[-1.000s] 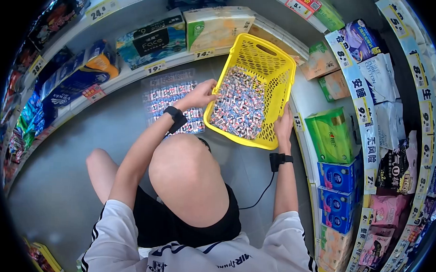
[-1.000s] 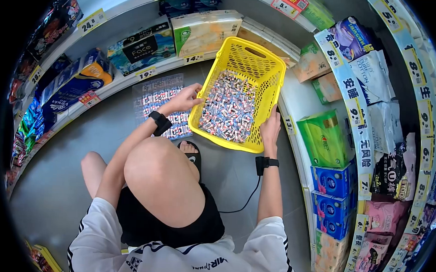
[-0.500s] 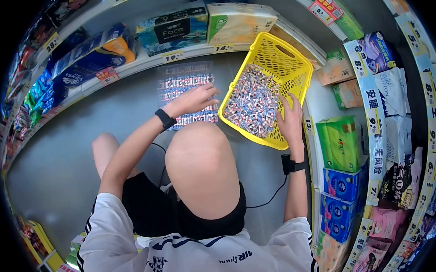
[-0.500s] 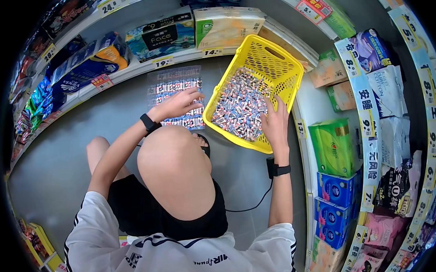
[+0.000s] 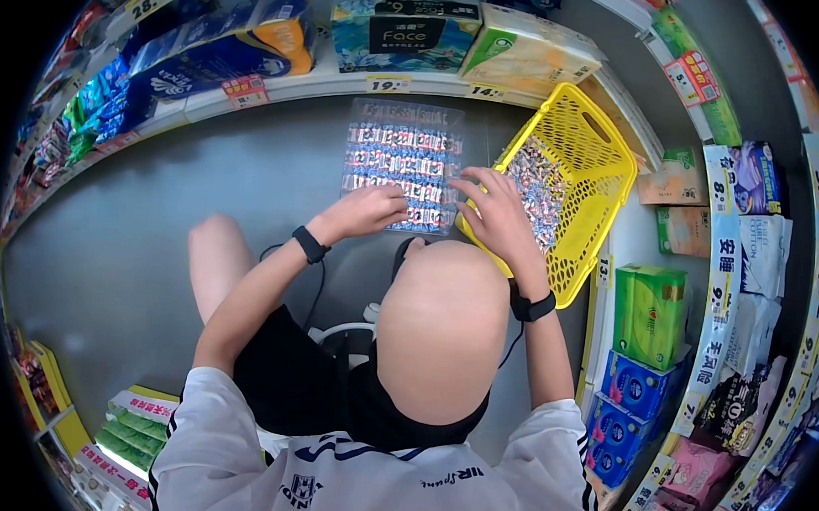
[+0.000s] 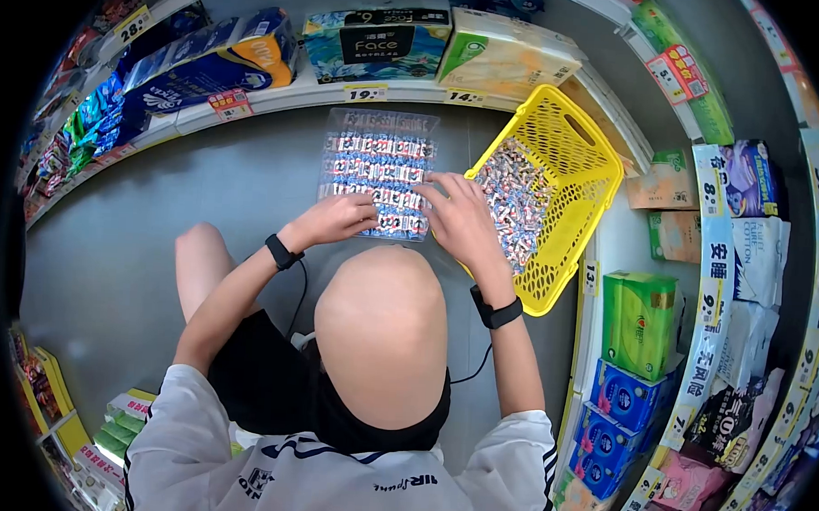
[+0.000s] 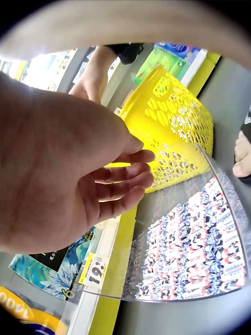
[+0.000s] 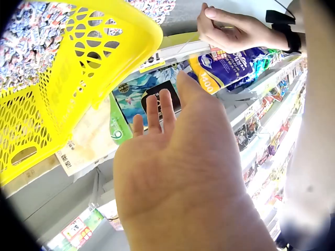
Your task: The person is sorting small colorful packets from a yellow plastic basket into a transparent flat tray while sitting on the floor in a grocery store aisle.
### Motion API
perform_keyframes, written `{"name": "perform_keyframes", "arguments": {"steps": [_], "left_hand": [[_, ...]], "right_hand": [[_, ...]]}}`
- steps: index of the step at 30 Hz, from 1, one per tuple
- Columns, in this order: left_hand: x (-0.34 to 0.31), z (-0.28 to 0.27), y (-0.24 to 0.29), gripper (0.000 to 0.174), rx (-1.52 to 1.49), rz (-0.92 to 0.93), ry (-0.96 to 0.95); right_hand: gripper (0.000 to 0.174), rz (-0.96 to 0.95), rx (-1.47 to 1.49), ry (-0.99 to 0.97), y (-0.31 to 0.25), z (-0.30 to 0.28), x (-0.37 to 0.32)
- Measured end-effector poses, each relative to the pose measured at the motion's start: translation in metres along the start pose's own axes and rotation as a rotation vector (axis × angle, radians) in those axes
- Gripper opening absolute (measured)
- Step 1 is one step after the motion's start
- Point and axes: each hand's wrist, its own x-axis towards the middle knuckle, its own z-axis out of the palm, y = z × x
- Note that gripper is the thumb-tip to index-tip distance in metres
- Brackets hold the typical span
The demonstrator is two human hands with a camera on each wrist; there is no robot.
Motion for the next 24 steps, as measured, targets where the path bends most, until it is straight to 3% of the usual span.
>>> {"name": "perform_keyframes", "arguments": {"steps": [4, 10, 14, 24], "left_hand": [[0.0, 0.01, -0.011, 0.02, 0.006, 0.05, -0.003], [0.004, 0.01, -0.024, 0.018, -0.016, 0.035, -0.049], [-0.004, -0.003, -0.026, 0.017, -0.047, 0.027, -0.11], [-0.006, -0.016, -0.061, 0.011, -0.052, -0.057, 0.016]], "right_hand": [[0.039, -0.002, 0.0, -0.034, 0.007, 0.01, 0.017], [0.041, 0.15, -0.129, 0.077, 0.04, 0.019, 0.022], [0.041, 0.202, -0.129, 0.051, 0.035, 0.034, 0.025], [0.042, 0.24, -0.177, 0.004, 0.054, 0.046, 0.034]]}}
